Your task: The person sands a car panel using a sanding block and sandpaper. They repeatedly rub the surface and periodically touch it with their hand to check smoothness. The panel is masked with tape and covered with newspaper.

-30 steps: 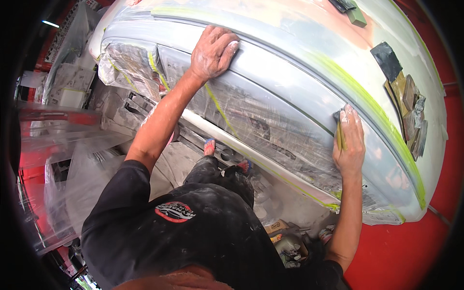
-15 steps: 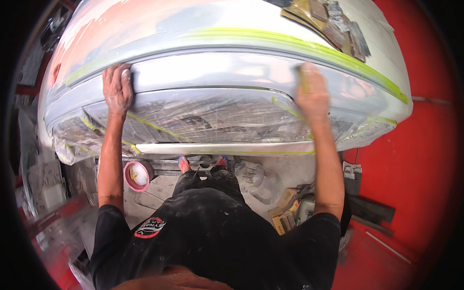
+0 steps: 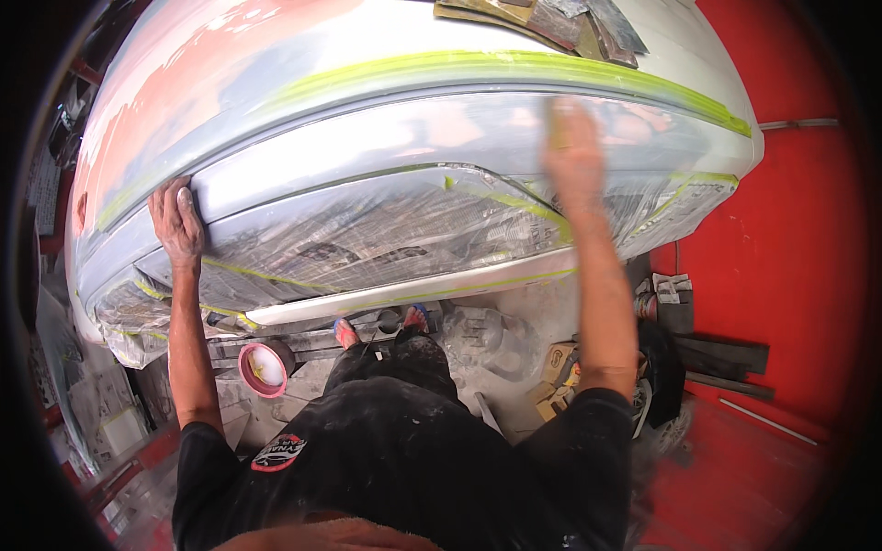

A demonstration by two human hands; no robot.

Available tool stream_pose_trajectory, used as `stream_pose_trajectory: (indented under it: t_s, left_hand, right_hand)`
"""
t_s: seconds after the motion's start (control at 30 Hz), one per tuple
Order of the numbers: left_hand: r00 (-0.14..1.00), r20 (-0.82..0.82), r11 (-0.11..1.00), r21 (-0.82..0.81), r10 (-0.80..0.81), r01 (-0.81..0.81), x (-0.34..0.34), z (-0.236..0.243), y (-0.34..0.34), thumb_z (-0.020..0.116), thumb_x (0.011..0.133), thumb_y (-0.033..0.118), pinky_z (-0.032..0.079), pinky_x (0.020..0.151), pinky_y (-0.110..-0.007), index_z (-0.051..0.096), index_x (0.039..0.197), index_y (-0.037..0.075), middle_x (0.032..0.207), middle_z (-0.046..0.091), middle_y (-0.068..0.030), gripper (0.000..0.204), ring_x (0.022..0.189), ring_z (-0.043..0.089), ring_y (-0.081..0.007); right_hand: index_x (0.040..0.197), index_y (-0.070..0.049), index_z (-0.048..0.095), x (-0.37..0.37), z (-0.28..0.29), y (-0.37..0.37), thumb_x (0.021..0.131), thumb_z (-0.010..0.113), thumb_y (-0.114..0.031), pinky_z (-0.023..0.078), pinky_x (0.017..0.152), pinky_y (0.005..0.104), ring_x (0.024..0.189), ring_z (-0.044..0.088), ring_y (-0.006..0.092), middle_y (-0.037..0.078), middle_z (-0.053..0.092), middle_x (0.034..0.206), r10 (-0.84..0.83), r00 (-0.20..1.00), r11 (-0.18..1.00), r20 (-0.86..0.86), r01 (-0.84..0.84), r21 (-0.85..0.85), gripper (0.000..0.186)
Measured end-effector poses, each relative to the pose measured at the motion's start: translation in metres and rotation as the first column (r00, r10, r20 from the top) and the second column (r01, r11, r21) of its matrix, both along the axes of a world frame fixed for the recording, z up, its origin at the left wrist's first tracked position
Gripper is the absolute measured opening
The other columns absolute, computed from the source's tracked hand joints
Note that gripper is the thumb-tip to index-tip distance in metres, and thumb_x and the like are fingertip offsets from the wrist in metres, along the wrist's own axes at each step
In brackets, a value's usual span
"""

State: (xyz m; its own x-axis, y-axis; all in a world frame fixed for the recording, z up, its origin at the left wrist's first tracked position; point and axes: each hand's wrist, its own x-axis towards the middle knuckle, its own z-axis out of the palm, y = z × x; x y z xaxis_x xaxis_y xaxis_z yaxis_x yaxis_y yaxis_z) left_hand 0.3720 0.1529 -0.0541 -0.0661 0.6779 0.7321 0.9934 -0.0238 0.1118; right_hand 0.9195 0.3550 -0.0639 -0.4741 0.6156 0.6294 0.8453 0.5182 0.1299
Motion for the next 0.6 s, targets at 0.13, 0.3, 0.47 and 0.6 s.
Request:
stream_pose_trajectory:
  t_s: [0.13,0.3,0.47,0.6]
  left_hand:
    - [1.0,-0.004,1.0,0.007,-0.024,0.024,0.004,-0.001,0.01,0.051,0.104,0.017,0.044,0.095,-0.046,0.069,0.109,0.002,0.107,0.066,-0.0173,0.024,0.1,0.059,-0.0358]
    - [0.999,-0.034,1.0,0.013,-0.019,0.019,0.001,-0.002,0.006,0.05,0.104,0.017,0.044,0.095,-0.045,0.069,0.11,0.002,0.107,0.067,-0.0173,0.025,0.102,0.059,-0.036]
    - [1.0,-0.019,1.0,-0.012,0.001,-0.001,0.001,-0.001,0.004,0.049,0.105,0.019,0.043,0.096,-0.045,0.068,0.11,0.001,0.107,0.067,-0.0167,0.027,0.103,0.059,-0.0359]
    - [1.0,-0.019,1.0,-0.02,0.011,-0.011,0.002,-0.003,0.009,0.048,0.106,0.02,0.042,0.097,-0.045,0.069,0.11,0.001,0.108,0.067,-0.0166,0.028,0.104,0.059,-0.0356]
  right_hand:
    - [0.132,0.009,0.058,0.132,0.002,0.057,0.09,0.066,-0.014,0.046,0.109,0.0482,0.123,0.057,0.0431,0.027,0.057,0.137,-0.444,0.881,0.888,-0.162,0.409,-0.209,0.048]
    - [0.132,0.004,0.06,0.02,-0.019,0.006,0.087,0.064,-0.009,0.042,0.114,0.048,0.129,0.054,0.0435,0.026,0.057,0.139,-0.079,0.965,0.994,-0.252,0.056,-0.095,0.046]
    - [0.137,0.0,0.058,0.088,-0.012,0.028,0.09,0.063,-0.01,0.045,0.111,0.0455,0.129,0.055,0.0375,0.024,0.058,0.139,-0.112,0.987,0.993,-0.119,0.105,-0.058,0.048]
    - [0.131,0.007,0.06,0.159,0.006,0.07,0.09,0.066,-0.015,0.047,0.108,0.0461,0.123,0.058,0.0417,0.027,0.062,0.133,-0.47,0.852,0.88,-0.232,0.433,-0.194,0.047]
